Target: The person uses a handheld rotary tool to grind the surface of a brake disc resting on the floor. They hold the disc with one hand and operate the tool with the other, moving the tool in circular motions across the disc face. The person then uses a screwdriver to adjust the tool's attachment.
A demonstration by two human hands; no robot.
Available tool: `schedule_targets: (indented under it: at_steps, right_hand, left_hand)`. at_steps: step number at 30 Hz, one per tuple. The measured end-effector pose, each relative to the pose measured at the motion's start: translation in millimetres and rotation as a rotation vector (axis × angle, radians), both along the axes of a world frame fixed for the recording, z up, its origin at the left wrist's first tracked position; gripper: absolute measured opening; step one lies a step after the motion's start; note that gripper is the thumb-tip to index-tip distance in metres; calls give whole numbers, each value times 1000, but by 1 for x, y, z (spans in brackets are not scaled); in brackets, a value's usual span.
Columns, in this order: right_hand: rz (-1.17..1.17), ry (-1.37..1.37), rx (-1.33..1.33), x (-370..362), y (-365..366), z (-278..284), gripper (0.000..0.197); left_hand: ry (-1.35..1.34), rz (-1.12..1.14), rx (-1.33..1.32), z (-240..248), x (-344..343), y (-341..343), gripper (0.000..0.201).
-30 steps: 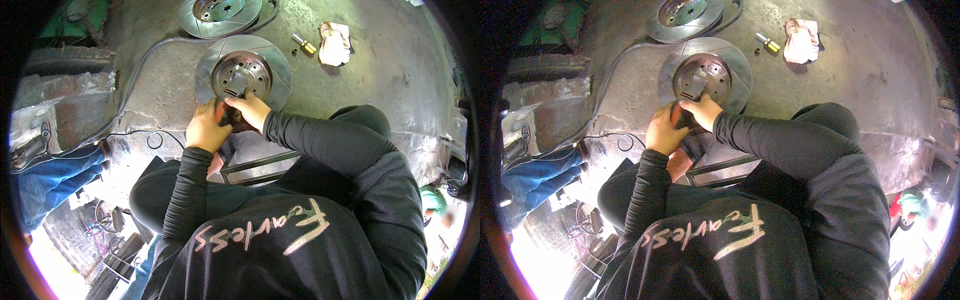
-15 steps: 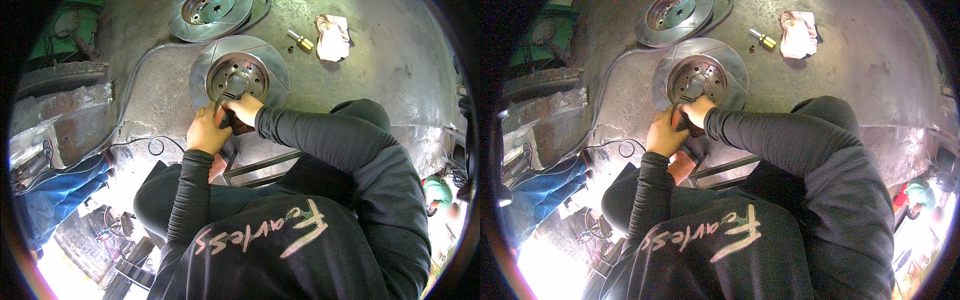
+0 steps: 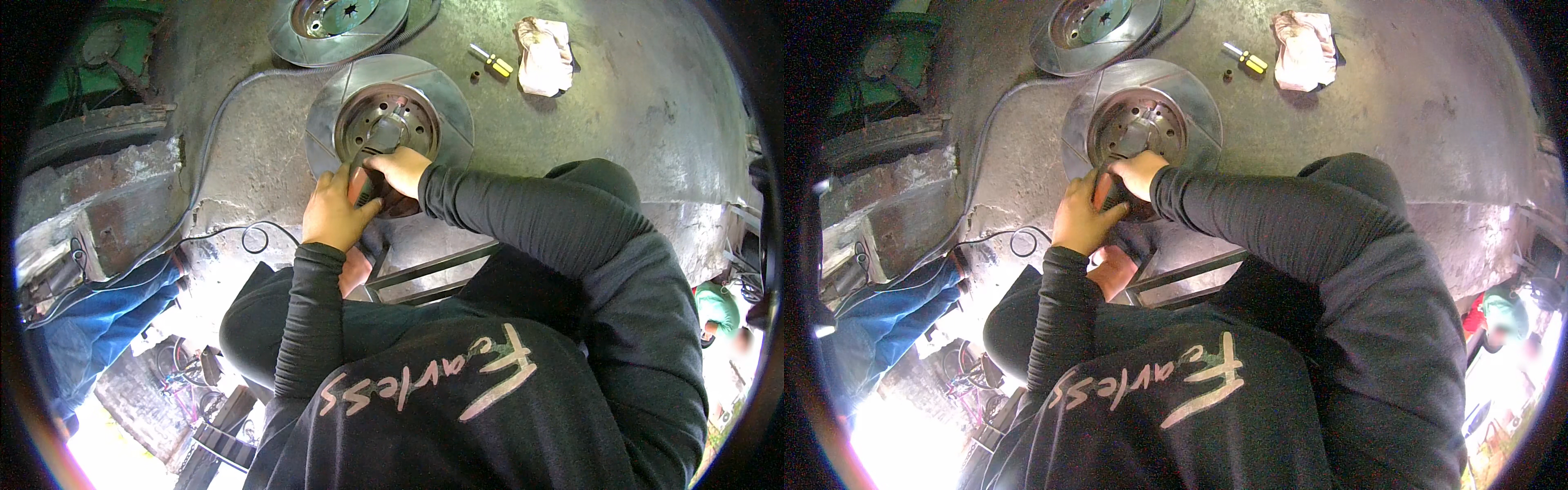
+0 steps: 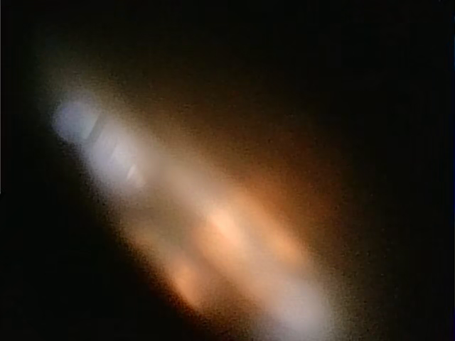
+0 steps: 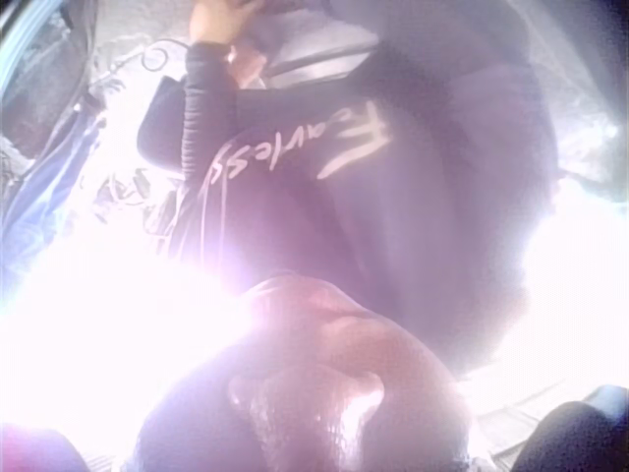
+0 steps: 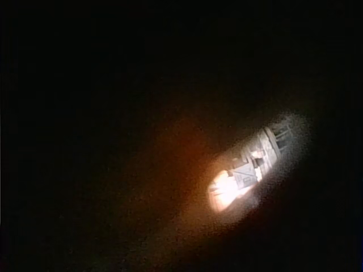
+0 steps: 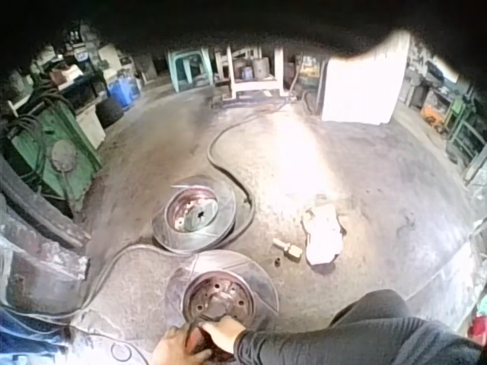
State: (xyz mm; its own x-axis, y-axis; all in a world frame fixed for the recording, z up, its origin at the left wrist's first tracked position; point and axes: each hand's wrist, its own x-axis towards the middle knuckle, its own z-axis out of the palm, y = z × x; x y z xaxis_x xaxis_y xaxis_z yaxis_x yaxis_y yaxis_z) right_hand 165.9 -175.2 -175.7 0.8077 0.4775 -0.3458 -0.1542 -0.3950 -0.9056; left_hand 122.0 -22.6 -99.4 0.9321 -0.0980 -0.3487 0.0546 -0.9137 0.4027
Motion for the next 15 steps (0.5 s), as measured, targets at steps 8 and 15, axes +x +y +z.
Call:
schedule_targets:
  at_steps: [8, 15]
  right_hand:
    - [54, 166, -110, 6, -2, 15, 30]
    - [186, -202, -234, 7, -4, 10, 30]
  left_hand:
    - [13, 11, 4, 1, 4, -4, 66]
    - [9, 12, 14, -2, 5, -5, 63]
